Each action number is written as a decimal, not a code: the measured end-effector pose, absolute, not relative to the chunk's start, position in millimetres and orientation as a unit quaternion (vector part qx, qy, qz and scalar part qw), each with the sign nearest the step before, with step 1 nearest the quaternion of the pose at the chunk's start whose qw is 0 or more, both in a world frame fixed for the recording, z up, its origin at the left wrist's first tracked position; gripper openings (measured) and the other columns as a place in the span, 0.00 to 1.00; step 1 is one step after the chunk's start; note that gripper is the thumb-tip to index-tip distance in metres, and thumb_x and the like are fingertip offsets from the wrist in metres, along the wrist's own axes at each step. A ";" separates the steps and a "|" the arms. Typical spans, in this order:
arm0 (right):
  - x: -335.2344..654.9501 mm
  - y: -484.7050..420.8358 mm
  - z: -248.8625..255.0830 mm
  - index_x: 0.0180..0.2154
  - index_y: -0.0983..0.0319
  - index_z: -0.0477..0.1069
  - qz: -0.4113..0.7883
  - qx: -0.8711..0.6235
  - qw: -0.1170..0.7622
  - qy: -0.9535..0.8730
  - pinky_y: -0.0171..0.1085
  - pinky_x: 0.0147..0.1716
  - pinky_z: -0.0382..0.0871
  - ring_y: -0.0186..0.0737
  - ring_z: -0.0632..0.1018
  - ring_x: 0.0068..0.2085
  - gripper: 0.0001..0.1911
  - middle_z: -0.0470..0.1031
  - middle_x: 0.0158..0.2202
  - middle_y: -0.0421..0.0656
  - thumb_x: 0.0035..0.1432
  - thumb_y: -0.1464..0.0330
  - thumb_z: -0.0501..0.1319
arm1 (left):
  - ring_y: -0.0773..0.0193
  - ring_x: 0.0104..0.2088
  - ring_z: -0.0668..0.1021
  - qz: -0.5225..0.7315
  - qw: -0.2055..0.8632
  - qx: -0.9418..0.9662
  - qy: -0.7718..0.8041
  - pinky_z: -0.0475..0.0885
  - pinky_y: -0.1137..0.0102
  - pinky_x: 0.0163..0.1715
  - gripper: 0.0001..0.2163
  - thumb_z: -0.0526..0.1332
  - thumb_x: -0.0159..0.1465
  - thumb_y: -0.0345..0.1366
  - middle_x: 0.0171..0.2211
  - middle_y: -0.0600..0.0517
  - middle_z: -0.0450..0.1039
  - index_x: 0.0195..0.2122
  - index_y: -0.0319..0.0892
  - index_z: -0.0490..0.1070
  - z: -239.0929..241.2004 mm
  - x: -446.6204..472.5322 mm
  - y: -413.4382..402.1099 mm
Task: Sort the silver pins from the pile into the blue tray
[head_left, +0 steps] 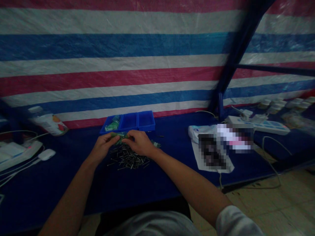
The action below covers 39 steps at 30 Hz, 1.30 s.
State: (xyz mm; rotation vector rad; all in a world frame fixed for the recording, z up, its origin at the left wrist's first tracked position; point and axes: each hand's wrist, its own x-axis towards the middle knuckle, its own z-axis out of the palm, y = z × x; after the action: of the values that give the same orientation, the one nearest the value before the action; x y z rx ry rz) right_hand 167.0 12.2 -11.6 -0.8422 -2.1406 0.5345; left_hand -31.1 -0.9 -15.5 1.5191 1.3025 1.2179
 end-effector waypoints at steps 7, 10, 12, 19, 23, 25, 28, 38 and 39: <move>167.1 11.2 -11.1 0.27 0.63 0.66 0.207 -0.321 0.386 -0.840 0.33 0.30 0.54 0.31 0.67 0.29 0.15 0.69 0.27 0.37 0.63 0.61 0.58 | 0.63 0.28 0.75 0.480 0.403 0.596 0.503 0.68 0.70 0.32 0.14 0.69 0.52 0.46 0.27 0.52 0.76 0.30 0.40 0.77 -18.5 -34.3 0.6; 167.2 10.6 -11.3 0.27 0.63 0.66 0.212 -0.324 0.384 -0.838 0.33 0.29 0.54 0.31 0.66 0.28 0.15 0.69 0.27 0.37 0.63 0.61 0.58 | 0.62 0.29 0.76 0.481 0.401 0.595 0.504 0.69 0.70 0.33 0.14 0.69 0.52 0.46 0.29 0.51 0.77 0.31 0.40 0.77 -18.0 -33.3 -0.2; 167.2 10.5 -11.7 0.27 0.63 0.66 0.214 -0.331 0.385 -0.835 0.33 0.28 0.53 0.30 0.66 0.28 0.15 0.68 0.26 0.37 0.63 0.61 0.58 | 0.62 0.30 0.77 0.480 0.394 0.598 0.507 0.70 0.70 0.33 0.15 0.69 0.52 0.47 0.29 0.51 0.77 0.31 0.40 0.77 -15.3 -30.9 -1.9; 166.7 11.0 -11.2 0.28 0.63 0.68 0.206 -0.360 0.386 -0.824 0.33 0.28 0.54 0.31 0.67 0.29 0.15 0.70 0.27 0.38 0.63 0.61 0.57 | 0.56 0.35 0.79 0.456 0.376 0.605 0.534 0.73 0.66 0.36 0.21 0.71 0.47 0.49 0.35 0.47 0.79 0.37 0.40 0.75 -3.4 -18.7 -10.7; 167.6 10.4 -11.2 0.32 0.63 0.70 0.224 -0.357 0.385 -0.821 0.33 0.29 0.55 0.31 0.69 0.29 0.14 0.72 0.28 0.38 0.64 0.60 0.56 | 0.54 0.38 0.79 0.488 0.333 0.599 0.541 0.74 0.63 0.41 0.22 0.71 0.46 0.49 0.37 0.46 0.79 0.36 0.39 0.74 -3.6 -18.0 -6.8; 168.7 10.1 -12.3 0.35 0.62 0.72 0.221 -0.354 0.385 -0.823 0.33 0.30 0.55 0.31 0.71 0.30 0.13 0.74 0.29 0.39 0.64 0.60 0.56 | 0.54 0.41 0.79 0.521 0.293 0.589 0.544 0.73 0.63 0.44 0.22 0.70 0.47 0.48 0.38 0.46 0.79 0.38 0.39 0.73 0.3 -21.2 0.7; 170.0 9.6 -15.3 0.36 0.61 0.72 0.173 -0.356 0.370 -0.840 0.35 0.33 0.56 0.33 0.73 0.33 0.10 0.76 0.32 0.39 0.63 0.63 0.57 | 0.56 0.41 0.79 0.559 0.215 0.566 0.566 0.73 0.64 0.44 0.22 0.68 0.50 0.44 0.40 0.47 0.78 0.45 0.41 0.70 14.7 -30.6 20.2; 168.5 5.3 -18.8 0.36 0.60 0.73 0.119 -0.372 0.311 -0.867 0.40 0.39 0.55 0.38 0.75 0.37 0.08 0.77 0.34 0.40 0.63 0.65 0.57 | 0.52 0.44 0.78 0.324 0.022 0.561 0.761 0.70 0.62 0.44 0.29 0.62 0.56 0.47 0.47 0.40 0.76 0.56 0.40 0.65 36.2 -67.5 72.6; 168.5 5.3 -18.9 0.36 0.60 0.73 0.119 -0.373 0.311 -0.866 0.40 0.39 0.55 0.38 0.75 0.38 0.08 0.77 0.34 0.40 0.63 0.65 0.57 | 0.52 0.44 0.78 0.317 0.008 0.571 0.757 0.70 0.62 0.45 0.26 0.61 0.58 0.47 0.47 0.41 0.76 0.55 0.40 0.67 33.1 -67.7 70.7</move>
State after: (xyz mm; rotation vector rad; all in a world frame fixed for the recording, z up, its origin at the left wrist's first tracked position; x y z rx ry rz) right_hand 168.5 5.3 -18.9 -0.9837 -2.2860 0.3151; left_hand -67.7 70.7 33.1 1.7854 2.3661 0.9893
